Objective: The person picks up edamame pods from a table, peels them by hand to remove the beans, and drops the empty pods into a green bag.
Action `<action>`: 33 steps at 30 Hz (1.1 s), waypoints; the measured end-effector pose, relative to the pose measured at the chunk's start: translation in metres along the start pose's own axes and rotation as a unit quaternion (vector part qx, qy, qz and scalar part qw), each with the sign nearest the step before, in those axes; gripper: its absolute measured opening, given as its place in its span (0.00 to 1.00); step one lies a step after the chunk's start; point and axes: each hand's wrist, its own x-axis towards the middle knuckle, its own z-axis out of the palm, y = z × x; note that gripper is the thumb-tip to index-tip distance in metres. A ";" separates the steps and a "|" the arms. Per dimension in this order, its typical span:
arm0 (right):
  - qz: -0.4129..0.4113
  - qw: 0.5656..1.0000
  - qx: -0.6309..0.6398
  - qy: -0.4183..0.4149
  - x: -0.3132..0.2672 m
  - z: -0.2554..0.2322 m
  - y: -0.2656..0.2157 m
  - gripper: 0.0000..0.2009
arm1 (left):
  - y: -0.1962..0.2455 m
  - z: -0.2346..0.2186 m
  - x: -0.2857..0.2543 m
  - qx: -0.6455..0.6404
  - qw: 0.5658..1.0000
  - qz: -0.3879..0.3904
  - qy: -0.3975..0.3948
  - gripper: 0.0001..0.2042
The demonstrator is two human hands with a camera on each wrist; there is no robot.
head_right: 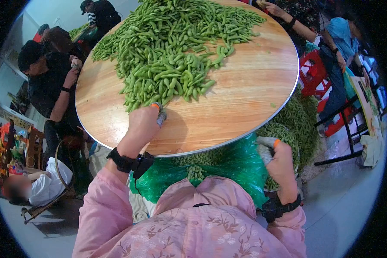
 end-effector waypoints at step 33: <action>0.110 0.863 0.411 -0.273 0.008 0.081 -0.056 0.09 | 0.066 0.010 -0.086 -0.369 0.889 0.179 0.204 0.13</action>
